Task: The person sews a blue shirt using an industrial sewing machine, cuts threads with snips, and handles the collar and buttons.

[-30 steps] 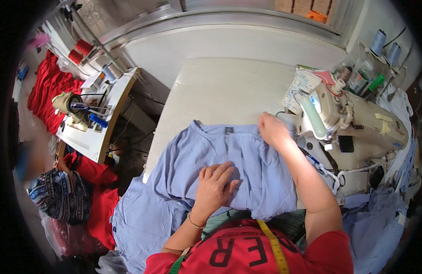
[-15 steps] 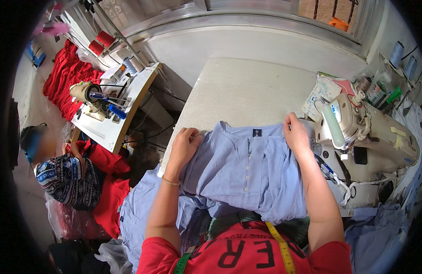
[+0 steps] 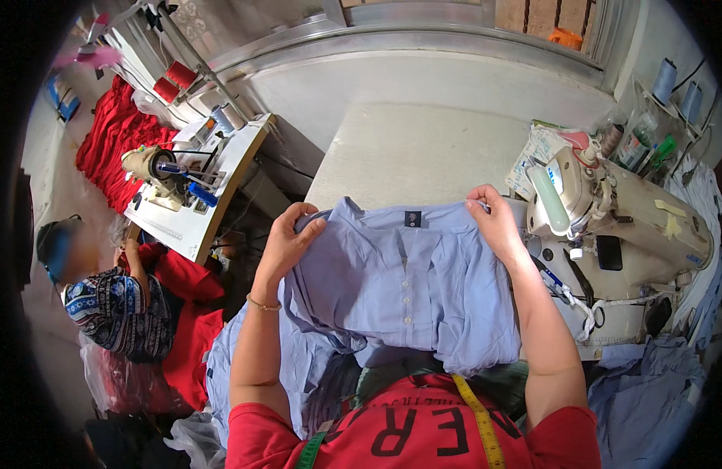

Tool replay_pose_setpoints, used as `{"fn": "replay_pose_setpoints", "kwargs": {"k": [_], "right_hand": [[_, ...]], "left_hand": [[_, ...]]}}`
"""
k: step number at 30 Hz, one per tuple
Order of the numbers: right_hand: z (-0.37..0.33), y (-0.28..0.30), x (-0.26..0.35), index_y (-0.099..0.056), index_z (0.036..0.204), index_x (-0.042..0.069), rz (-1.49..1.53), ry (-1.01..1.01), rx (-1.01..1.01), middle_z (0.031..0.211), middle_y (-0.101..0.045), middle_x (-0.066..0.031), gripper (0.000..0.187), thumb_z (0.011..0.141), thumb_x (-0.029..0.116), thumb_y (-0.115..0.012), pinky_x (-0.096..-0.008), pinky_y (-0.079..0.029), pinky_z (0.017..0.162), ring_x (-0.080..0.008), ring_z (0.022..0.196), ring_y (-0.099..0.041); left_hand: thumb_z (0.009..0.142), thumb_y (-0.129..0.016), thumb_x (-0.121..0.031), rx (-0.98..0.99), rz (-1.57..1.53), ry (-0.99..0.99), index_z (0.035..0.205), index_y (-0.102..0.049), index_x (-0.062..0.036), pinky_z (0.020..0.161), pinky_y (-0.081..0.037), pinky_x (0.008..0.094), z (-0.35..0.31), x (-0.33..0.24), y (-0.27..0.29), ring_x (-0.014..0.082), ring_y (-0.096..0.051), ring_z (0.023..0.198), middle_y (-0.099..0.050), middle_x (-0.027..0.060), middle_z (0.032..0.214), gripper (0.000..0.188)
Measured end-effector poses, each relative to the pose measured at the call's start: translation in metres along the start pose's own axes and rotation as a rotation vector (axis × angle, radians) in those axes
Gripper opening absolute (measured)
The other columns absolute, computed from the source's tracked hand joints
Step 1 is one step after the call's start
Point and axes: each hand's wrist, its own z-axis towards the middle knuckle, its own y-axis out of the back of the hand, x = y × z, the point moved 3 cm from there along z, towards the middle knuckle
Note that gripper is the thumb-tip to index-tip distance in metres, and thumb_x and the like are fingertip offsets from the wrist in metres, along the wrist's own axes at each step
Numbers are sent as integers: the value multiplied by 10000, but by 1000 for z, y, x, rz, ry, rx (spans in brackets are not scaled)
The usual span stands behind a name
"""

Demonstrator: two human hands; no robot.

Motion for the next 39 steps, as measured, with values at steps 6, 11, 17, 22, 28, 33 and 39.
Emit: {"fn": "replay_pose_setpoints", "kwargs": {"k": [6, 11, 17, 22, 28, 33, 39], "right_hand": [[-40, -4, 69, -549, 937, 42, 179, 94, 58, 867, -542, 8, 99, 857, 88, -585, -212, -383, 770, -71, 854, -486], [-67, 18, 126, -567, 890, 77, 283, 120, 132, 822, -540, 36, 159, 788, 100, -687, -191, -389, 748, -44, 808, -486], [-82, 52, 190, -570, 890, 85, 362, 54, 527, 790, -519, 59, 328, 672, 148, -806, -156, -378, 680, -12, 741, -468], [-113, 69, 249, -593, 1037, 9, -237, 256, 735, 899, -641, -39, 414, 668, 104, -754, -301, -447, 779, -180, 834, -585], [-93, 92, 290, -615, 974, 17, -737, 649, -51, 898, -631, -133, 229, 754, 2, -554, -299, -436, 793, -234, 833, -586], [-43, 108, 297, -590, 1084, 17, -232, 744, -110, 938, -622, -57, 242, 861, 71, -513, -269, -427, 800, -159, 872, -563], [-63, 38, 397, -625, 968, 74, 36, 1072, 44, 880, -649, -65, 131, 886, 175, -612, -193, -484, 626, -148, 698, -609]], "left_hand": [[823, -626, -67, -160, 28, -91, 920, -634, 20, 645, -448, 243, -29, -16, 51, 101, -552, 689, -609, 57, 726, 130], [855, -614, -40, 12, -186, -48, 945, -644, 12, 661, -427, 192, -62, -28, 88, 34, -521, 738, -605, -22, 770, 109], [907, -563, -134, 7, -537, -149, 989, -637, 31, 749, -430, 237, -96, -68, 118, 84, -547, 800, -629, 16, 858, 198], [886, -575, -81, -387, -197, -499, 972, -617, 10, 665, -427, 233, -137, -128, 153, 115, -536, 712, -602, 44, 811, 132], [813, -582, 24, -596, 648, -815, 947, -587, 2, 636, -456, 319, -177, -193, 193, 255, -555, 687, -543, 133, 774, 136], [857, -516, 33, -610, 862, -772, 1029, -578, -11, 761, -455, 298, -195, -217, 251, 260, -572, 845, -571, 126, 917, 188], [951, -474, -306, -1135, 1429, -341, 1171, -605, -151, 762, -494, 309, -259, -210, 405, 209, -665, 861, -658, 143, 990, 299]]}}
